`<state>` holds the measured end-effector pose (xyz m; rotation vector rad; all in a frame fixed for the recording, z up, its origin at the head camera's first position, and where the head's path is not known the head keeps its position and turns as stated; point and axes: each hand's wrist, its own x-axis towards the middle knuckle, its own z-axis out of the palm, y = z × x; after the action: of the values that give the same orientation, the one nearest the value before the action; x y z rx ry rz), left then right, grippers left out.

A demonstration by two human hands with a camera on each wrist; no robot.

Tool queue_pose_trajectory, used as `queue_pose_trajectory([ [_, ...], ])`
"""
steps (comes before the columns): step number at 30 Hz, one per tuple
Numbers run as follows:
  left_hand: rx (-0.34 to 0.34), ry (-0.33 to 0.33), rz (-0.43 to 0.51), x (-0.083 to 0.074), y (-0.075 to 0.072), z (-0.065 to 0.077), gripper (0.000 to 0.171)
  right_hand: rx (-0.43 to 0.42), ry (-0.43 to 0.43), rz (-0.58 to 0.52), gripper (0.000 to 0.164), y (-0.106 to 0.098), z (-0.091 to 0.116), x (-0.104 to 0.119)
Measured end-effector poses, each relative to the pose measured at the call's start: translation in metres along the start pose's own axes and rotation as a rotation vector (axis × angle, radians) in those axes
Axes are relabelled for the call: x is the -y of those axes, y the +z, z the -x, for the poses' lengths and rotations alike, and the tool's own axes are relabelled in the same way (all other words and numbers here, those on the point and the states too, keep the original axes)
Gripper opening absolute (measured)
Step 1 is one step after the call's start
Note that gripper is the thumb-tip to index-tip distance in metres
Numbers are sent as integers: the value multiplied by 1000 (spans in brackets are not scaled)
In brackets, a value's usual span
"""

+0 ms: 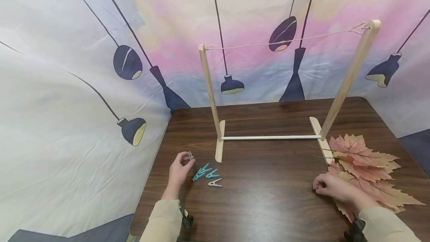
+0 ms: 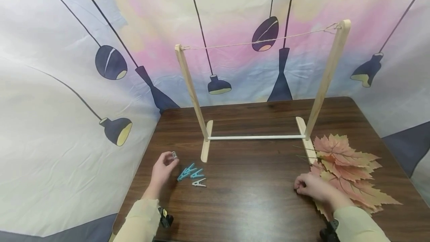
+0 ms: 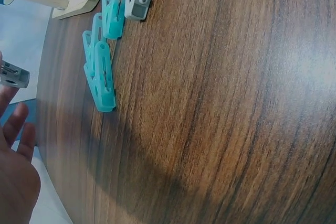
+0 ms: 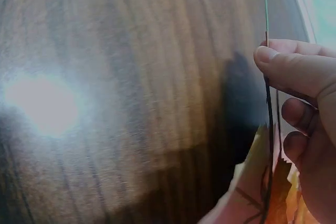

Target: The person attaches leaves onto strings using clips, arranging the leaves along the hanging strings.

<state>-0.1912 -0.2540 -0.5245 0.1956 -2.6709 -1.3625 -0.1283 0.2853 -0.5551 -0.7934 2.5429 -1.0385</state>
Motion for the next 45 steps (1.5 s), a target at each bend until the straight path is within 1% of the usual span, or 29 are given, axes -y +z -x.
queue_pose_trajectory([
  [5, -1, 16, 14, -1, 1, -1, 35, -62, -4, -6, 7, -7, -1, 4],
  [10, -15, 11, 46, -4, 2, -2, 35, -119, 10, 1, 3, -16, -3, 10],
  [12, -21, 9, 59, -6, 2, -2, 35, -135, 29, -14, 2, -20, -4, 13],
  [16, -27, 13, 72, -10, 3, -3, 35, -156, 77, -39, 9, -24, -4, 21],
  [22, -30, -10, 111, -16, 3, -5, 35, -206, 143, -36, 12, -29, -7, 30],
  [25, -39, -21, 124, -19, 4, -5, 34, -231, 175, -69, 13, -31, -11, 33],
  [27, -52, -24, 129, -19, 4, -6, 34, -238, 174, -115, 14, -33, -13, 34],
  [31, -106, -16, 127, -20, 4, -9, 32, -257, 145, -197, 15, -35, -16, 37],
  [34, -138, -14, 161, -21, 3, -10, 32, -273, 150, -228, 14, -36, -17, 39],
  [38, -134, -14, 225, -22, 2, -13, 38, -305, 164, -233, 15, -40, -19, 42],
  [42, -130, -7, 228, -25, 0, -13, 45, -359, 157, -229, 16, -41, -22, 43],
  [45, -132, 2, 222, -28, 0, -14, 44, -393, 149, -254, 17, -43, -24, 46],
])
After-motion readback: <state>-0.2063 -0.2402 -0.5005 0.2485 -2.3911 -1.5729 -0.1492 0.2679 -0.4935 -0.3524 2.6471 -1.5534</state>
